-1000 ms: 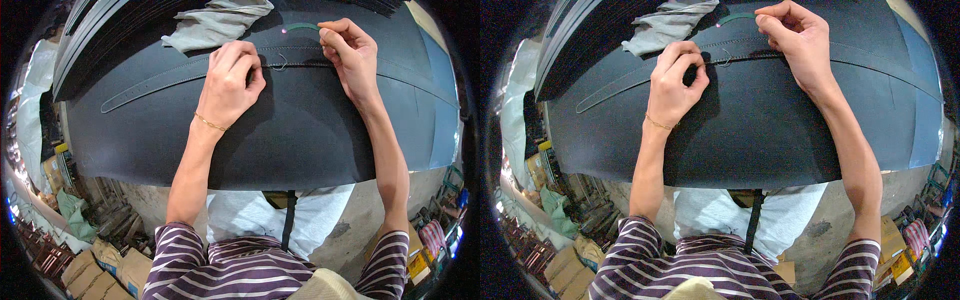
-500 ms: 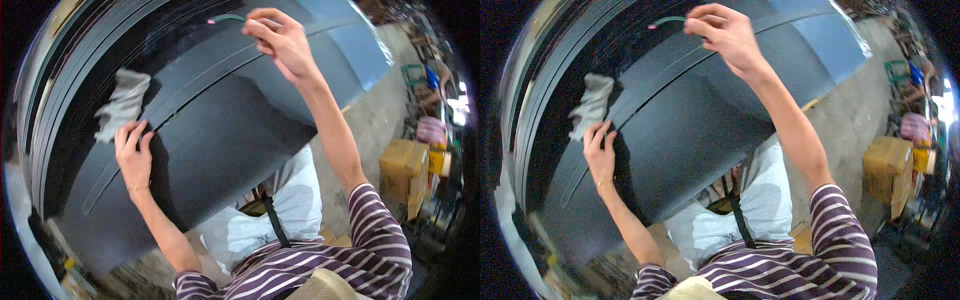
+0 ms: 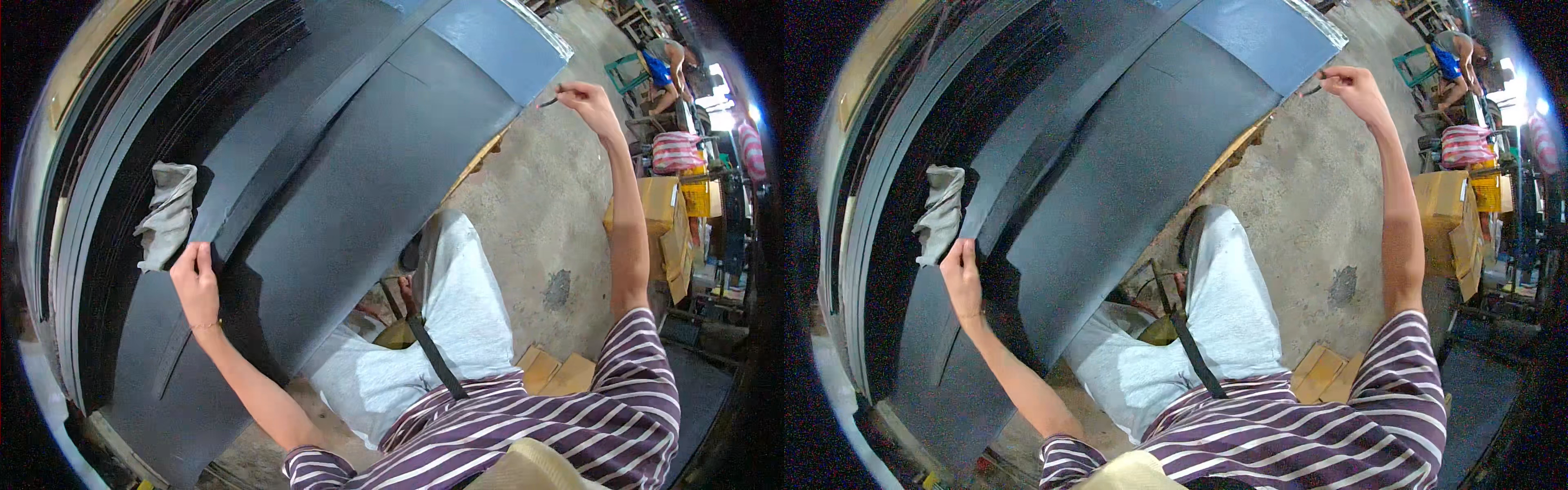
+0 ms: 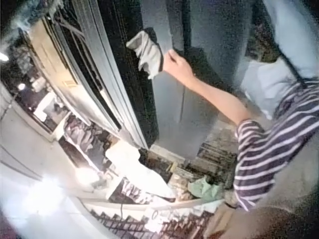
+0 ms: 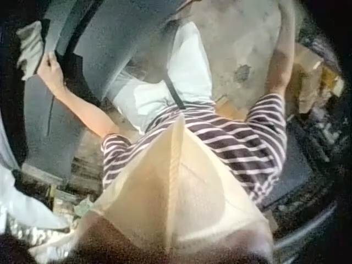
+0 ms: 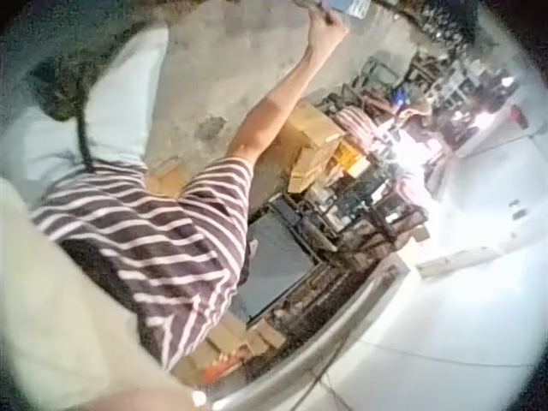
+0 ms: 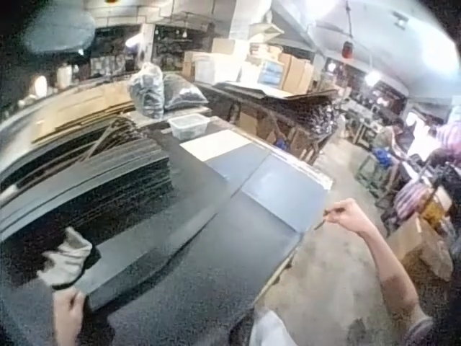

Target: Organizing, cleaning, and hand-sewing leather belts in a workshop environment.

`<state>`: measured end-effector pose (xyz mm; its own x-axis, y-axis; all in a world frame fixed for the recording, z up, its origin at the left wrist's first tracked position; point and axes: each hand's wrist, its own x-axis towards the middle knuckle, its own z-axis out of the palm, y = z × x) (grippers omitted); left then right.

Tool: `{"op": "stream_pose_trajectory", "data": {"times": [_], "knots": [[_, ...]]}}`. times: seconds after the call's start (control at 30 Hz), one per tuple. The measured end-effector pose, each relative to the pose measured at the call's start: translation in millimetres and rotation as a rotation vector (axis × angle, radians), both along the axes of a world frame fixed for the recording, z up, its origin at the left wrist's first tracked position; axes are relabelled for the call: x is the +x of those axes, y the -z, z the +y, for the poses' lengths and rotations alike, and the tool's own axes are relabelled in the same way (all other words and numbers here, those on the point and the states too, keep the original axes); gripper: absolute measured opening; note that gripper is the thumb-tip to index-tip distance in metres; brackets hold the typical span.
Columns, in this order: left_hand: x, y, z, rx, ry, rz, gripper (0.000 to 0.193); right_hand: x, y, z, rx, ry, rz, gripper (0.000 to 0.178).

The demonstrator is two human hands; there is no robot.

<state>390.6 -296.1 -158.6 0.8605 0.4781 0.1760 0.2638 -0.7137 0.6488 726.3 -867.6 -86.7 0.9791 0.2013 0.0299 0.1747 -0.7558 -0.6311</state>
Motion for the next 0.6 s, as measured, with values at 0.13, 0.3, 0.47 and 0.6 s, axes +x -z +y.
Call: {"op": "stream_pose_trajectory", "data": {"times": [0.13, 0.3, 0.47, 0.6], "knots": [[17, 15, -13, 0.309, -0.009, -0.133, 0.014, 41, 13, 21, -0.505, -0.219, -0.145, 0.024], [27, 13, -24, 0.346, 0.01, -0.183, 0.018, 69, 26, 26, -0.504, -0.342, -0.227, 0.027], [28, 9, -30, 0.302, -0.006, -0.146, 0.015, 72, 16, 27, -0.547, -0.39, -0.156, 0.029], [18, 6, -20, 0.258, 0.005, -0.115, 0.018, 80, 5, 56, -0.502, -0.434, -0.271, 0.033]]}}
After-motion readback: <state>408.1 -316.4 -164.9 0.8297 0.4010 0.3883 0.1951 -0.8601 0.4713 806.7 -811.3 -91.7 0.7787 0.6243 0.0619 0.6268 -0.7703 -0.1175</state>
